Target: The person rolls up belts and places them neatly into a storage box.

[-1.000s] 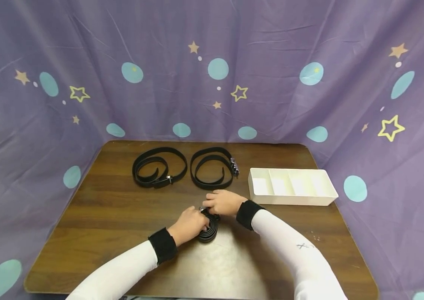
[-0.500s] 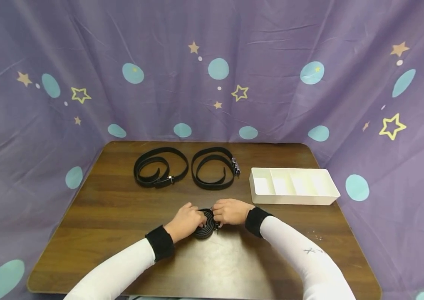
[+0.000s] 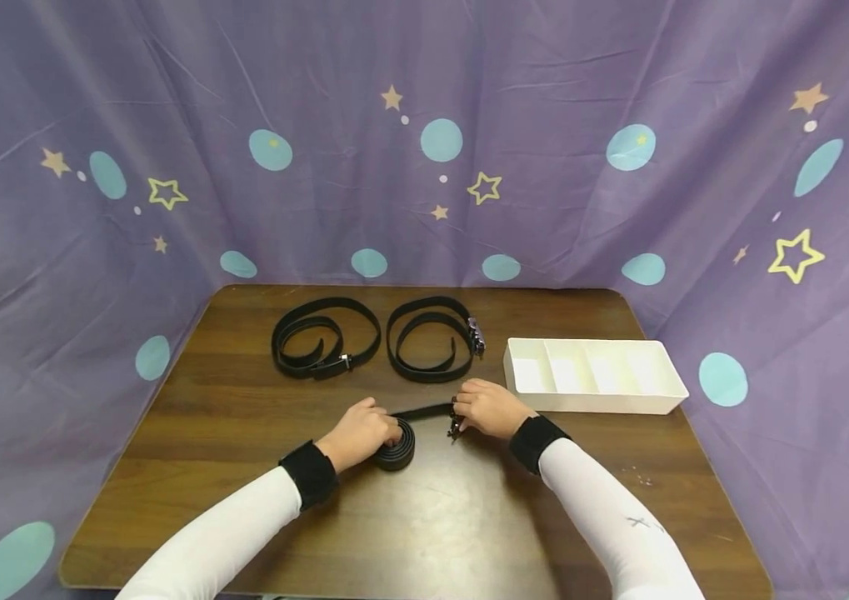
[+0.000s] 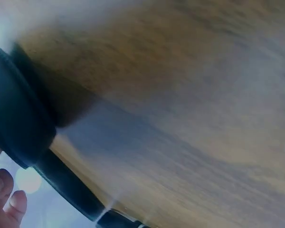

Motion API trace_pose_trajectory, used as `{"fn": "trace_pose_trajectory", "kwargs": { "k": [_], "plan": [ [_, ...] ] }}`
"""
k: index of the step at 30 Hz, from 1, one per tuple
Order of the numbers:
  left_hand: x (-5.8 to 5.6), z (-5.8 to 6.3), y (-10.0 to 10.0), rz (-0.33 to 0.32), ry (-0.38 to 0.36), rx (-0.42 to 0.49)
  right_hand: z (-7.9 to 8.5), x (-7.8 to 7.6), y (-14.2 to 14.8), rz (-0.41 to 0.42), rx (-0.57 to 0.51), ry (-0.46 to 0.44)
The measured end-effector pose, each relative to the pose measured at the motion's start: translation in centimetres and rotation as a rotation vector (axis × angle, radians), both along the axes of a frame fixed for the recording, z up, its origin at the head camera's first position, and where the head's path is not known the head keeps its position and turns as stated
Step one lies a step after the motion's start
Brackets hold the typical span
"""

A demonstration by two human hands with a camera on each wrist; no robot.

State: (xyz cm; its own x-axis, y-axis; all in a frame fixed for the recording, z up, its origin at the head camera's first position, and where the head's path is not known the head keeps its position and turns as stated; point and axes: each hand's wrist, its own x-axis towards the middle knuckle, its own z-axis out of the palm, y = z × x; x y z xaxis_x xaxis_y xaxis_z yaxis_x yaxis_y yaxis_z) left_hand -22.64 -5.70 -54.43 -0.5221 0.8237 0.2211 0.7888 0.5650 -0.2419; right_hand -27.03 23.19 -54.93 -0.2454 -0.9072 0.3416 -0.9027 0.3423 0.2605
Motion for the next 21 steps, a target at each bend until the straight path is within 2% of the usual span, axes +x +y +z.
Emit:
{"fn": "trace_pose_trajectory", "kwargs": {
  "k": [3, 6, 10, 16, 21],
  "plan": [
    [-0.4, 0.1, -0.3, 0.029, -0.038, 0.027, 0.3, 0.7, 0.3, 0.017, -0.001, 0.002],
    [-0.8, 0.4, -0.3, 0.089, -0.072, 0.051, 0.5, 1.9, -0.1, 0.057, 0.000, -0.004],
    [-1.4, 0.5, 0.2, 0.162, -0.075, 0.054, 0.2, 3.9, -1.1, 0.109, 0.005, 0.013],
    [-1.7, 0.2, 1.5, 0.204, -0.099, 0.028, -0.5, 7.0, -4.1, 0.129, -0.003, 0.065],
    [-1.7, 0.0, 2.5, 0.250, -0.181, 0.052, -1.0, 7.7, -7.1, 0.134, -0.038, 0.056]
  ]
}}
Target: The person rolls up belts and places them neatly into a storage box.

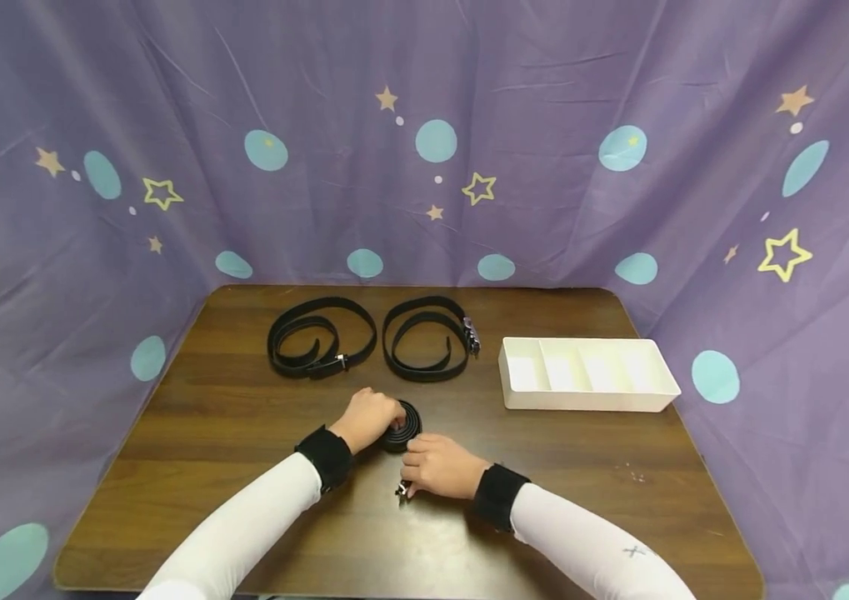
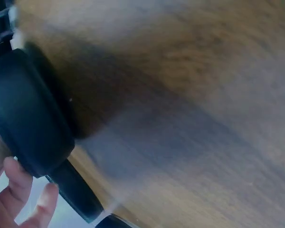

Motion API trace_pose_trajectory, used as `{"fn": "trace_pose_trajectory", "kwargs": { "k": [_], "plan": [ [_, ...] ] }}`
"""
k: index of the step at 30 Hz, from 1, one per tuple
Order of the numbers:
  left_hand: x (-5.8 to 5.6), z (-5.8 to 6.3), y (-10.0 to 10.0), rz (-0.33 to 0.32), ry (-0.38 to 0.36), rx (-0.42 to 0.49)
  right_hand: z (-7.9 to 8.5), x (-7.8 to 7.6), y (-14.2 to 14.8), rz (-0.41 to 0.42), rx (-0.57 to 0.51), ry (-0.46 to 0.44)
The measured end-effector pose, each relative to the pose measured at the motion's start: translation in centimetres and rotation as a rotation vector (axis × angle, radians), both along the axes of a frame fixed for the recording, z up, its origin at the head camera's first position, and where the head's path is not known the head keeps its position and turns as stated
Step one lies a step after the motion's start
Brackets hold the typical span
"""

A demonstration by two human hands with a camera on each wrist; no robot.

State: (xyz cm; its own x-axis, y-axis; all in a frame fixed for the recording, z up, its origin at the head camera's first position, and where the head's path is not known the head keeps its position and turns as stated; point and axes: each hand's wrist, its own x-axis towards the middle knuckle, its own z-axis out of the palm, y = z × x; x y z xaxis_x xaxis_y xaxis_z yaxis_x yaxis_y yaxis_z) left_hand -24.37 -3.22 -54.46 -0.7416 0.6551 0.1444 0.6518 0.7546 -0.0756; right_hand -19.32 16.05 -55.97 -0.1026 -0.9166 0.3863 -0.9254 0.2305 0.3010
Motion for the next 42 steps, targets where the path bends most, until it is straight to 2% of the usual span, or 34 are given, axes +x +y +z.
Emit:
{"fn": "trace_pose_trajectory", "kwargs": {
  "k": [4, 8, 11, 15, 19, 24, 30, 35, 38, 42],
  "plan": [
    [0.0, 0.2, 0.2, 0.012, -0.084, 0.028, -0.4, -0.2, -2.0, 0.000, -0.052, -0.007],
    [0.0, 0.6, 0.4, 0.035, -0.154, 0.058, -0.7, -0.5, -2.8, -0.068, -0.115, -0.050],
    [-0.1, 1.0, 0.6, 0.048, -0.178, 0.091, -0.7, -0.6, -2.9, -0.125, -0.168, -0.095],
    [0.0, 1.1, 1.2, 0.024, -0.189, 0.122, -1.0, -0.6, -2.5, -0.166, -0.237, -0.157],
    [-0.1, 0.8, 1.5, 0.006, -0.167, 0.152, -1.4, -0.6, -2.2, -0.202, -0.296, -0.212],
    [-0.3, 0.2, 1.3, 0.039, -0.176, 0.243, -1.7, -0.4, -2.1, -0.332, -0.345, -0.308],
    [-0.3, 0.0, 0.9, 0.047, -0.204, 0.289, -1.3, -0.2, -2.4, -0.517, -0.328, -0.417],
    [-0.1, -0.2, 0.5, 0.022, -0.194, 0.307, -0.6, -0.1, -2.7, -0.567, -0.299, -0.433],
    [-0.1, -0.3, -0.3, -0.031, -0.256, 0.340, -0.2, 0.0, -2.9, -0.571, -0.283, -0.449],
    [-0.2, 0.1, -1.9, -0.085, -0.509, 0.432, 0.2, -0.1, -2.9, -0.587, -0.249, -0.472]
  ]
}}
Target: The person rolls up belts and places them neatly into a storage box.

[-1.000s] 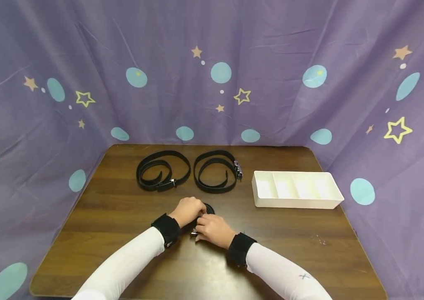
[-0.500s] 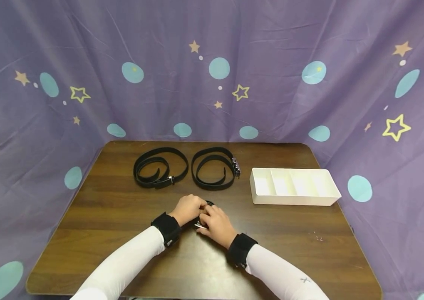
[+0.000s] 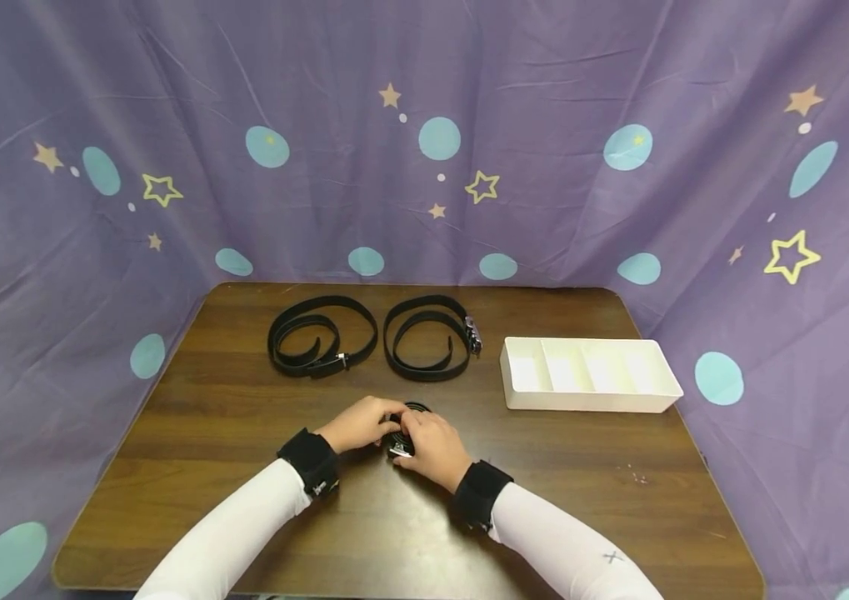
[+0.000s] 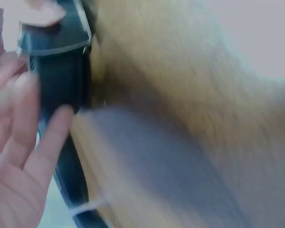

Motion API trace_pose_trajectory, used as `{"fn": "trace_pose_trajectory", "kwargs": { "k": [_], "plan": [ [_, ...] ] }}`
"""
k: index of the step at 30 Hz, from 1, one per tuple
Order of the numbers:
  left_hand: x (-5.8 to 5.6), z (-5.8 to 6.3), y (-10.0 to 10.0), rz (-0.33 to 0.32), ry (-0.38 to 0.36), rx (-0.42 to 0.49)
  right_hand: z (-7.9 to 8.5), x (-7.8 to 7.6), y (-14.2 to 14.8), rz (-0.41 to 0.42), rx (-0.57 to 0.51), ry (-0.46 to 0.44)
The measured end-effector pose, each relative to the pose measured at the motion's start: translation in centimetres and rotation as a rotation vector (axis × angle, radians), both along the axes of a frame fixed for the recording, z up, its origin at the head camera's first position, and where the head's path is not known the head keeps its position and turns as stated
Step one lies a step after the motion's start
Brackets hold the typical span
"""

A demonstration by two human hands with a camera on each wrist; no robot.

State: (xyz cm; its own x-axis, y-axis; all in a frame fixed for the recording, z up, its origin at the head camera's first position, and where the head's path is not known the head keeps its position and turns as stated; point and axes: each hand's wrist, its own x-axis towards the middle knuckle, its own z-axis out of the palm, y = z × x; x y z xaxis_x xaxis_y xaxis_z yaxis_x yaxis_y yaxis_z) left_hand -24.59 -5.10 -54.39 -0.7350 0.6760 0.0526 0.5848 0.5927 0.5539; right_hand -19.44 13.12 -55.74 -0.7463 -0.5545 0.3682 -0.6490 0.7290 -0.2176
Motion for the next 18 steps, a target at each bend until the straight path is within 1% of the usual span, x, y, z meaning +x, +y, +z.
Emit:
{"fn": "trace_pose_trajectory", "kwargs": {
  "k": [1, 2, 3, 4, 6, 8, 10, 11, 13, 14, 16, 18],
  "plan": [
    [0.0, 0.2, -0.4, -0.004, -0.044, 0.009, 0.1, 0.0, 0.0, 0.004, 0.006, -0.004],
    [0.0, 0.4, -0.8, -0.002, -0.062, 0.006, 0.2, -0.1, 0.0, 0.006, 0.017, -0.005],
    [0.1, 0.7, -1.1, 0.011, -0.071, -0.005, 0.3, -0.1, -0.1, 0.008, 0.029, -0.007],
    [0.2, 1.1, -1.4, 0.032, -0.053, -0.022, 0.4, -0.1, -0.1, 0.011, 0.040, -0.007],
    [0.4, 1.8, -1.8, 0.088, 0.034, -0.075, 0.6, -0.2, -0.2, 0.014, 0.067, -0.008],
    [0.5, 2.2, -2.2, 0.156, 0.126, -0.121, 0.7, -0.3, -0.4, 0.009, 0.110, -0.015],
    [0.7, 2.4, -2.6, 0.220, 0.179, -0.156, 0.6, -0.3, -0.5, 0.010, 0.163, -0.024],
    [0.8, 2.3, -2.8, 0.247, 0.193, -0.171, 0.6, -0.4, -0.6, 0.015, 0.187, -0.029],
    [1.0, 2.1, -3.1, 0.286, 0.184, -0.196, 0.4, -0.5, -0.7, 0.027, 0.217, -0.044],
    [1.1, 2.0, -3.3, 0.298, 0.166, -0.207, 0.3, -0.5, -0.7, 0.037, 0.214, -0.054],
    [1.3, 1.7, -3.5, 0.309, 0.124, -0.219, 0.3, -0.6, -0.7, 0.055, 0.191, -0.078],
    [1.4, 1.5, -3.6, 0.315, 0.078, -0.214, 0.3, -0.6, -0.5, 0.066, 0.142, -0.116]
  ]
}}
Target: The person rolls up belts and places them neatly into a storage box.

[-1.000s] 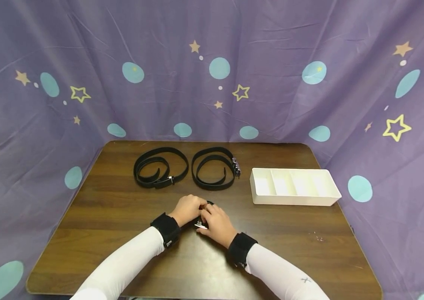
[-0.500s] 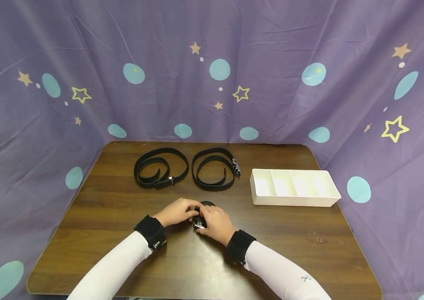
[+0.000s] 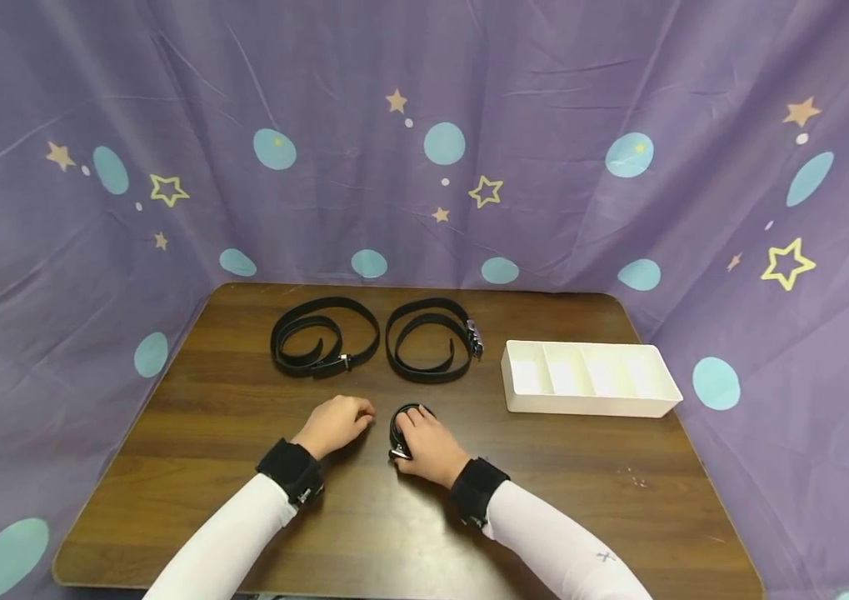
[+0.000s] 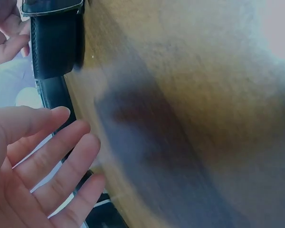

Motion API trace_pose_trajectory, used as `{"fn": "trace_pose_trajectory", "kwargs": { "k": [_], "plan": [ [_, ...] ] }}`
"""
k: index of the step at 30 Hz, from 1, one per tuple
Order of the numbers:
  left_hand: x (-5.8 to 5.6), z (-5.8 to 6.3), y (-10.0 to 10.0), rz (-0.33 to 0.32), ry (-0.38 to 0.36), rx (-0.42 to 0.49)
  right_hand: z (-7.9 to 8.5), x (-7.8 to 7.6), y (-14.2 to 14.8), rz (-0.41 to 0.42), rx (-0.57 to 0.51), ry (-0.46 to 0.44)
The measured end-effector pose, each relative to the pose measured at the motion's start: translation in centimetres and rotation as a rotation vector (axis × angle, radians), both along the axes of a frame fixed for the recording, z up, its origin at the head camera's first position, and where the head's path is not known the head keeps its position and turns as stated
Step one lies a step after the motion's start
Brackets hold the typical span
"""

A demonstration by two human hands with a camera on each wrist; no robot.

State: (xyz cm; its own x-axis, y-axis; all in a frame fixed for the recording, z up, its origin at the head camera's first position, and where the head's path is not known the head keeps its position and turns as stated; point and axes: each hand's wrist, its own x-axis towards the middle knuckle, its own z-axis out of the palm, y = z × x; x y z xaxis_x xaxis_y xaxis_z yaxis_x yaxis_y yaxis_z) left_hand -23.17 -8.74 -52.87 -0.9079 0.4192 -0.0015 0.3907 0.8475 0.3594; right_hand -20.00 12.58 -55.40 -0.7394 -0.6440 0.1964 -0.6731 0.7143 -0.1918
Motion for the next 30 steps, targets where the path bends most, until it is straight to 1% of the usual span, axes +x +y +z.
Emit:
{"fn": "trace_pose_trajectory", "kwargs": {
  "k": [3, 5, 7, 8, 10, 12, 13, 16, 18, 20, 22, 23, 24, 26, 28, 30],
  "plan": [
    [0.2, -0.4, -0.2, 0.004, -0.021, 0.015, 0.4, 0.2, 0.6, -0.039, -0.095, -0.121],
    [0.2, -0.7, -0.4, 0.007, -0.016, 0.022, 0.9, 0.4, 1.2, -0.097, -0.177, -0.238],
    [0.2, -0.9, -0.5, 0.013, -0.013, 0.026, 1.5, 0.4, 2.1, -0.162, -0.282, -0.365],
    [0.3, -0.8, -0.6, 0.016, -0.014, 0.029, 1.9, 0.4, 2.7, -0.189, -0.342, -0.430],
    [0.3, -0.7, -0.8, 0.016, -0.013, 0.040, 2.5, 0.1, 4.1, -0.212, -0.491, -0.564],
    [0.3, -0.5, -0.9, 0.016, -0.018, 0.051, 3.1, -0.4, 5.6, -0.220, -0.639, -0.674],
    [0.3, -0.4, -1.0, 0.015, -0.024, 0.054, 3.5, -0.7, 6.4, -0.231, -0.710, -0.719],
    [0.3, -0.3, -1.1, 0.006, -0.024, 0.060, 4.5, -1.8, 8.7, -0.239, -0.926, -0.800],
    [0.4, -0.3, -0.9, 0.002, -0.035, 0.066, 5.1, -2.4, 10.4, -0.243, -1.085, -0.808],
    [0.3, -0.2, -0.9, 0.000, -0.041, 0.073, 5.9, -3.3, 11.9, -0.234, -1.254, -0.789],
    [0.2, -0.2, -0.9, -0.006, -0.046, 0.080, 6.6, -4.3, 13.6, -0.243, -1.399, -0.741],
    [0.2, -0.3, -0.8, -0.008, -0.046, 0.085, 7.0, -4.8, 14.6, -0.266, -1.430, -0.691],
    [0.2, -0.3, -0.8, -0.013, -0.040, 0.090, 7.3, -5.4, 15.5, -0.297, -1.444, -0.636],
    [0.2, -0.4, -0.9, -0.021, -0.028, 0.097, 7.6, -6.4, 17.3, -0.378, -1.420, -0.538],
    [0.3, -0.6, -1.0, -0.026, -0.022, 0.096, 7.3, -7.4, 18.9, -0.462, -1.359, -0.475],
    [0.4, -0.7, -1.0, -0.029, -0.027, 0.087, 6.7, -8.0, 20.1, -0.525, -1.273, -0.446]
  ]
}}
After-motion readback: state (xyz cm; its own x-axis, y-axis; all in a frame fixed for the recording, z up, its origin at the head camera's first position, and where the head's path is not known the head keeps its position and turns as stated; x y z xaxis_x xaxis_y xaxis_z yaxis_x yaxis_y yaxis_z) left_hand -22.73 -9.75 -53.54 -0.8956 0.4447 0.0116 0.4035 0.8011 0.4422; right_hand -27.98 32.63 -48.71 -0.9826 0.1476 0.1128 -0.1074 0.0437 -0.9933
